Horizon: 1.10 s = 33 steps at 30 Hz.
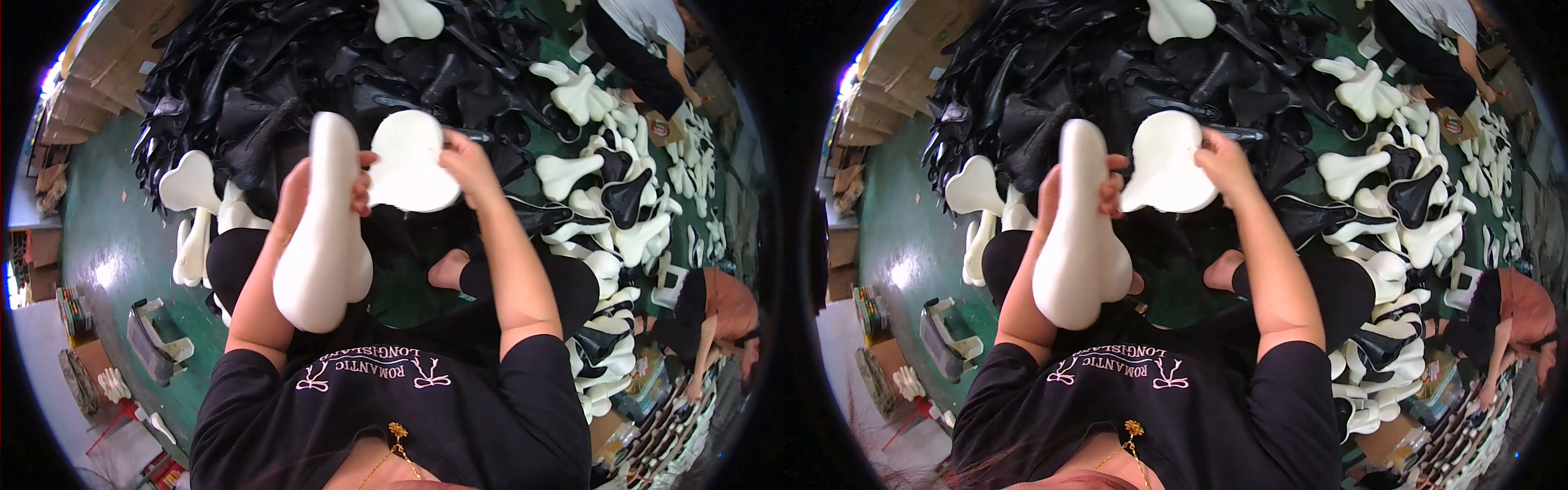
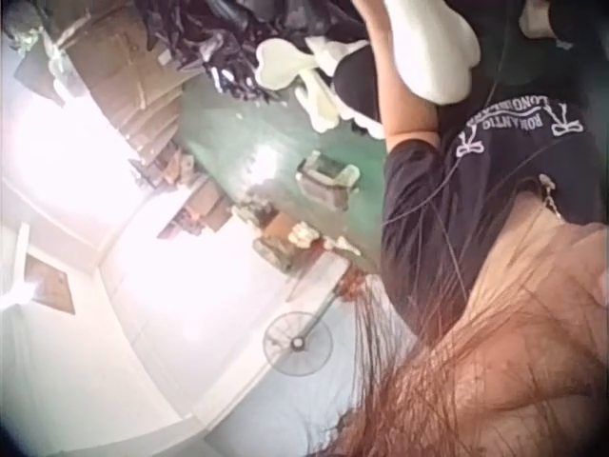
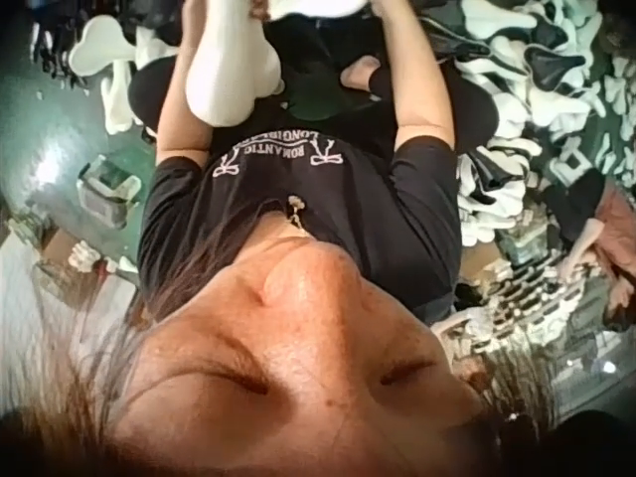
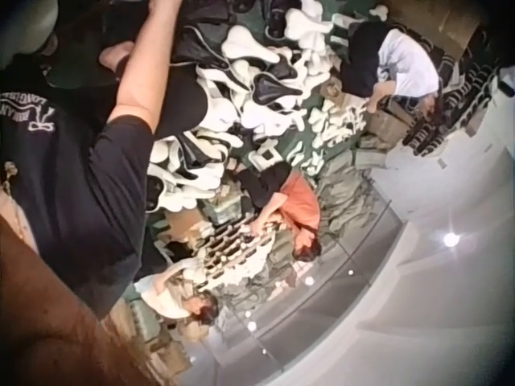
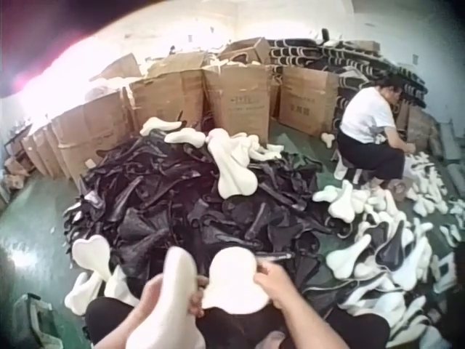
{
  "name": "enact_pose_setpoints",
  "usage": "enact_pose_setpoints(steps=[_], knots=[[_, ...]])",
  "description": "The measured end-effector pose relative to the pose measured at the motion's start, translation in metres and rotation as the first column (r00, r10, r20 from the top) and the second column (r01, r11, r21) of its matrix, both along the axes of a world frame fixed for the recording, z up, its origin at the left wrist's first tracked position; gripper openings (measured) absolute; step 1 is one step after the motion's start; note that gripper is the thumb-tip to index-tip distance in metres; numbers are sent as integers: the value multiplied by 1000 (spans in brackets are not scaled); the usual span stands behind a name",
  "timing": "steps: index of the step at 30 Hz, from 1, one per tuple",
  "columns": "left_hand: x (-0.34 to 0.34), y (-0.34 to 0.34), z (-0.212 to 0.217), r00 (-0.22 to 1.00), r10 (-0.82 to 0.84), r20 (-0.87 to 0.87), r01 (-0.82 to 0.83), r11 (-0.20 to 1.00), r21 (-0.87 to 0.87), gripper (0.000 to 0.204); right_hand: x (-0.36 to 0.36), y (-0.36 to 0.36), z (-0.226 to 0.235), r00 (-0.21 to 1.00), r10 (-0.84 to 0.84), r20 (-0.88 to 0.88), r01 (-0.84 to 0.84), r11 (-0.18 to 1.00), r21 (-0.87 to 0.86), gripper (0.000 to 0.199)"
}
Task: Assembling bicycle seats by fitting foam padding into plastic covers.
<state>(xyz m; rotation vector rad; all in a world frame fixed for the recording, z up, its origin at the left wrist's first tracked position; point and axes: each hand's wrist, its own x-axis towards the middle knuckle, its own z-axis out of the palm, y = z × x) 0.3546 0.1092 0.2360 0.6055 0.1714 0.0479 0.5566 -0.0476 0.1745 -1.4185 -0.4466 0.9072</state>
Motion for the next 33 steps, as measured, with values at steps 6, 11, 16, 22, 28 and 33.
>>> enact_pose_setpoints(steps=[6, 11, 16, 22, 28, 33], knots=[[13, 3, 6, 966, 252, -58, -246, 965, 92, 46, -40, -28, -196, 993, 96, 67, -91, 993, -75, 37], [-14, 44, -11, 898, 277, -342, -280, 959, 43, 53, -31, -39, -155, 785, -145, 602, 465, 780, -419, 23], [-15, 70, -26, 867, 396, -304, -452, 881, -141, 52, 16, -97, -161, 602, -290, 744, 790, 349, -504, 29], [-45, 119, -34, 891, 452, 36, -438, 879, -191, 47, 59, -134, -239, 717, -193, 670, 697, 194, -690, 80], [-48, 110, -33, 787, 614, -62, -617, 783, -77, 43, 69, -111, -268, 853, -435, 289, 494, 491, -717, 79], [-22, 63, -23, 763, 563, -318, -579, 813, 52, 64, 72, -125, -267, 855, -215, 472, 507, 537, -674, 43]])
